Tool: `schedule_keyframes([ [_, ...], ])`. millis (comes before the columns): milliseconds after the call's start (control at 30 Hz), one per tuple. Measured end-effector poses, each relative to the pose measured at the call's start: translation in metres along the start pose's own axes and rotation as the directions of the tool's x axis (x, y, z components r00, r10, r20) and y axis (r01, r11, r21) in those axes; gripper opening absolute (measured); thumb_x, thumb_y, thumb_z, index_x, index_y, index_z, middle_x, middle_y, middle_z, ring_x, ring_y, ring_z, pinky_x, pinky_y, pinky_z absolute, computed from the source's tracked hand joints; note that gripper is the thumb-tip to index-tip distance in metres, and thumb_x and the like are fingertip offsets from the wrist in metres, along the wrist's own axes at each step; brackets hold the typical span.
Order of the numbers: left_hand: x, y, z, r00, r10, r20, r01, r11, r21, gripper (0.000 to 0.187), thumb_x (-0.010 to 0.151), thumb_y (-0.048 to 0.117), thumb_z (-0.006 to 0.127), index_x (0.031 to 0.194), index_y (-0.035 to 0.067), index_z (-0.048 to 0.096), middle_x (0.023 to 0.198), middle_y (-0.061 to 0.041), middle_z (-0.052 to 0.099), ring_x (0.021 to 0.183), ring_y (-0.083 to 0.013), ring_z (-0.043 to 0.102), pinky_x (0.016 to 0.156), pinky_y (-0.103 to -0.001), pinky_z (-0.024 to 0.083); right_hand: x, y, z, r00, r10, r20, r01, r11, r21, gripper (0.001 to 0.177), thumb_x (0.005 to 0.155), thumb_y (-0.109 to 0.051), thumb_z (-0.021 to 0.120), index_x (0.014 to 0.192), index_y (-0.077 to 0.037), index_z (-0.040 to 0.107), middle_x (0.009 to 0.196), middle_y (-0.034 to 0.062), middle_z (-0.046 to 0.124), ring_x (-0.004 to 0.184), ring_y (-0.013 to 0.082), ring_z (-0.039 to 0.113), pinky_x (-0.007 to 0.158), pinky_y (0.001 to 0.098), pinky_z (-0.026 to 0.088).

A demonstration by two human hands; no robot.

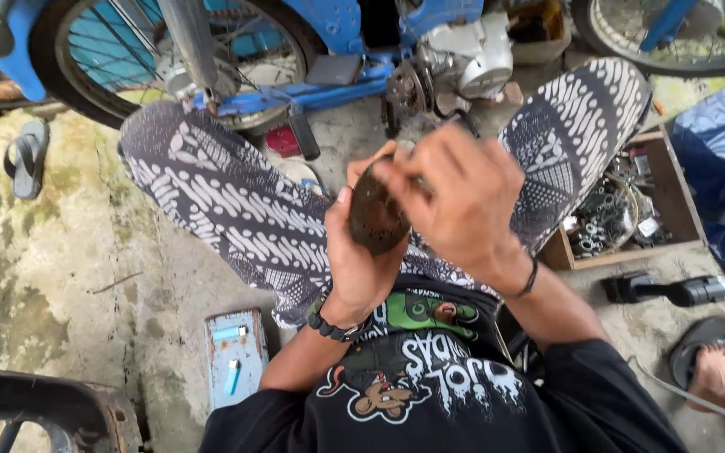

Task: The person sits on the ground and uses a yellow-handled tool to scrape and clean a circular metal part with holes. They rotate the part and continue scraping its surface throughout the clip.

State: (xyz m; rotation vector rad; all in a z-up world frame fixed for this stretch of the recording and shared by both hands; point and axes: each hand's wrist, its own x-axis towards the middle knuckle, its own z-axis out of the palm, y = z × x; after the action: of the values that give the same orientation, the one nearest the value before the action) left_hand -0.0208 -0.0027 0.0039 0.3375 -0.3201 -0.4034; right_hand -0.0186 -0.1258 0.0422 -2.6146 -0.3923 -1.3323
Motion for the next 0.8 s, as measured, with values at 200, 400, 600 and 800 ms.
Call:
schedule_keyframes([
  [200, -0.002, 0.002, -0.002, 0.996, -0.021, -0.081, 0.017, 0.999, -0.044, 0.057, 0.106, 0.044, 0.049, 0.141, -0.001, 0.050, 0.122, -0.019, 0.057, 0.120, -0.0303, 0.057, 0.112, -0.045, 0.048, -0.007, -0.023, -0.014, 0.993, -0.055, 0.104, 0.045, 0.995, 0.091, 0.034, 0.103, -0.041, 0.067, 0.081, -0.016, 0.060, 0.081, 0.0000, 0.066, 0.062, 0.0085, 0.052, 0.067, 0.0299, 0.035],
  [400, -0.004, 0.005, 0.005, 0.996, -0.042, -0.076, 0.041, 0.999, -0.011, 0.055, 0.106, 0.043, 0.048, 0.141, 0.000, 0.051, 0.126, -0.024, 0.058, 0.121, -0.0333, 0.057, 0.113, -0.046, 0.045, -0.002, -0.032, -0.024, 0.997, -0.048, 0.065, 0.043, 0.995, 0.087, 0.031, 0.102, -0.037, 0.069, 0.081, -0.015, 0.063, 0.085, 0.0000, 0.066, 0.073, 0.0147, 0.064, 0.065, 0.0317, 0.042],
  [600, -0.009, -0.004, -0.001, 0.990, -0.067, -0.122, 0.050, 0.989, -0.140, 0.060, 0.102, 0.040, 0.056, 0.147, 0.000, 0.046, 0.107, -0.009, 0.063, 0.111, -0.0238, 0.062, 0.103, -0.038, 0.055, -0.001, -0.025, -0.023, 0.994, -0.020, 0.105, 0.018, 1.000, 0.026, 0.032, 0.105, -0.038, 0.065, 0.084, -0.014, 0.060, 0.087, 0.0011, 0.062, 0.066, 0.0117, 0.052, 0.068, 0.0320, 0.041],
  [800, -0.012, -0.010, -0.001, 0.987, -0.081, -0.137, 0.063, 0.989, -0.133, 0.058, 0.105, 0.041, 0.053, 0.146, 0.001, 0.052, 0.130, -0.013, 0.063, 0.129, -0.0265, 0.058, 0.109, -0.040, 0.050, -0.001, -0.008, -0.014, 1.000, -0.002, 0.017, 0.002, 1.000, -0.019, 0.037, 0.105, -0.042, 0.064, 0.081, -0.016, 0.057, 0.080, -0.0004, 0.061, 0.063, 0.0102, 0.052, 0.065, 0.0289, 0.038],
])
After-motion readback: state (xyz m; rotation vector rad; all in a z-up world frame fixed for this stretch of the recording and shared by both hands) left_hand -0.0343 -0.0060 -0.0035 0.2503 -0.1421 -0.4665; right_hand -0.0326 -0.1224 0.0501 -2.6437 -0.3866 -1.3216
